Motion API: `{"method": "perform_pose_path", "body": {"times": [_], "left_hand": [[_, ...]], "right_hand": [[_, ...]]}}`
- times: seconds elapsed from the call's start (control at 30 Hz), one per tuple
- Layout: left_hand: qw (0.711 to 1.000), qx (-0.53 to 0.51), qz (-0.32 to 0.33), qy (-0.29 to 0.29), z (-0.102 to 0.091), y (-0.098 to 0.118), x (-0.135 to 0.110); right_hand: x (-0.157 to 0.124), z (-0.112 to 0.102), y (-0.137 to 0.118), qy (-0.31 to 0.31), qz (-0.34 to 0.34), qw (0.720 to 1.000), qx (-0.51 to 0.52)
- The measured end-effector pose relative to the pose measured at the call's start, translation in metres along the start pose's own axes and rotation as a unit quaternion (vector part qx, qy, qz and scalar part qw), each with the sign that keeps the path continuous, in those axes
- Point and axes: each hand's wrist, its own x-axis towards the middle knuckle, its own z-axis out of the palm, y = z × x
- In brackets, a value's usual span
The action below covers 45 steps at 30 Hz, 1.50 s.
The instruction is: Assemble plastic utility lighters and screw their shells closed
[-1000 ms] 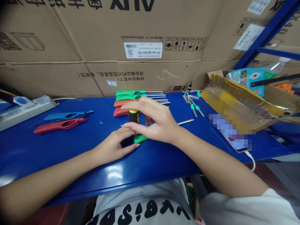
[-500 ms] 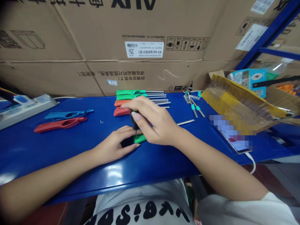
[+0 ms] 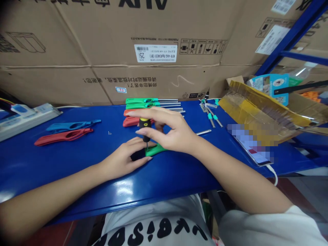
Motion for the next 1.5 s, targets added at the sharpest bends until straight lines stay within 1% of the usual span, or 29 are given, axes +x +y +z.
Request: {"method": "perform_pose_path", "body": {"times": [0.07,0.1,0.13,0.23,0.27,0.3,0.4,0.43,0.5,0.57,0.6,0.63,0.73,0.77,0.8,0.9,0.93,0.97,1.07,1.1,1.13,1.23,1.27,1.3,1.37,1.43,1.47,1.5], "left_hand": [[1.0,0.004,0.0,0.006,0.0004,-0.0003,-0.0001],[1.0,0.005,0.0,0.008,0.0005,-0.0004,-0.0001],[1.0,0.005,0.001,0.007,0.0005,-0.0005,-0.0001],[1.0,0.006,0.003,-0.001,0.0004,-0.0009,0.0001],[1.0,0.008,0.004,-0.002,0.0005,-0.0013,0.0],[1.0,0.01,0.003,-0.002,0.0007,-0.0017,-0.0002],[1.0,0.009,0.001,0.006,0.0014,-0.0028,-0.0008],[1.0,0.007,0.0,0.007,0.0014,-0.0029,-0.0009],[1.0,0.004,0.0,0.004,0.0011,-0.0026,-0.0006],[1.0,0.006,-0.001,-0.001,0.0008,-0.002,-0.0003],[1.0,0.007,-0.002,-0.001,0.0007,-0.0019,-0.0002],[1.0,0.008,-0.001,0.001,0.0007,-0.0018,-0.0003],[1.0,0.009,0.001,0.008,0.001,-0.002,-0.0006],[1.0,0.009,0.001,0.007,0.001,-0.0019,-0.0006],[1.0,0.008,0.001,0.005,0.001,-0.0018,-0.0006],[1.0,0.007,-0.001,0.0,0.0007,-0.0014,-0.0004],[1.0,0.007,0.001,0.0,0.0007,-0.0015,-0.0005],[1.0,0.006,0.002,0.001,0.0008,-0.0018,-0.0006],[1.0,0.006,0.003,0.007,0.0009,-0.0027,-0.0009],[1.0,0.005,0.003,0.008,0.0008,-0.0027,-0.0009],[1.0,0.006,0.003,0.007,0.0007,-0.0026,-0.0007],[1.0,0.009,0.001,0.0,0.0004,-0.002,-0.0002],[1.0,0.011,0.001,-0.001,0.0006,-0.002,-0.0001],[1.0,0.012,0.001,0.0,0.0008,-0.0021,-0.0002],[1.0,0.015,0.001,0.004,0.0013,-0.0024,-0.0005],[1.0,0.014,0.002,0.007,0.0014,-0.0023,-0.0006],[1.0,0.013,0.0,0.007,0.0012,-0.0021,-0.0005],[1.0,0.012,-0.001,0.004,0.0009,-0.0017,-0.0004]], "right_hand": [[-0.0004,0.0,-0.0002,0.046,-0.058,0.995,-0.072],[-0.0006,0.0006,-0.0006,0.049,-0.07,0.992,-0.092],[-0.001,0.0015,-0.0012,0.038,-0.061,0.993,-0.092],[-0.0023,0.0051,-0.0021,-0.021,0.015,0.999,-0.019],[-0.0028,0.0062,-0.0018,-0.025,0.025,0.999,-0.003],[-0.0033,0.007,-0.0011,-0.015,0.018,1.0,-0.005],[-0.0042,0.0075,0.0007,0.037,-0.061,0.994,-0.078],[-0.004,0.0072,0.0005,0.039,-0.069,0.993,-0.092],[-0.0028,0.0064,-0.0015,0.01,-0.034,0.997,-0.064],[-0.0012,0.0058,-0.0039,-0.027,0.019,0.999,0.004],[-0.0006,0.0056,-0.0046,-0.03,0.027,0.999,0.02],[-0.0004,0.0054,-0.0047,-0.02,0.018,1.0,0.014],[-0.0015,0.0053,-0.0032,0.047,-0.056,0.993,-0.089],[-0.0021,0.0053,-0.0027,0.054,-0.063,0.991,-0.108],[-0.0026,0.0055,-0.0024,0.044,-0.052,0.992,-0.104],[-0.0033,0.0062,-0.0018,-0.028,0.023,0.999,-0.012],[-0.0034,0.0064,-0.0014,-0.035,0.03,0.999,0.004],[-0.0035,0.0066,-0.0008,-0.024,0.02,1.0,-0.001],[-0.0044,0.0069,0.0002,0.039,-0.062,0.994,-0.087],[-0.0047,0.0071,-0.0004,0.043,-0.073,0.991,-0.102],[-0.0049,0.0075,-0.0014,0.031,-0.064,0.993,-0.095],[-0.0048,0.0087,-0.0055,-0.033,0.026,0.999,0.006],[-0.0047,0.0089,-0.0063,-0.039,0.039,0.998,0.025],[-0.0046,0.009,-0.0064,-0.032,0.032,0.999,0.021],[-0.0046,0.0084,-0.0056,0.009,-0.028,0.999,-0.046],[-0.0043,0.0073,-0.0051,0.038,-0.076,0.991,-0.107],[-0.0039,0.0068,-0.0056,0.035,-0.078,0.99,-0.109],[-0.0033,0.0065,-0.0064,0.022,-0.064,0.994,-0.09]]}}
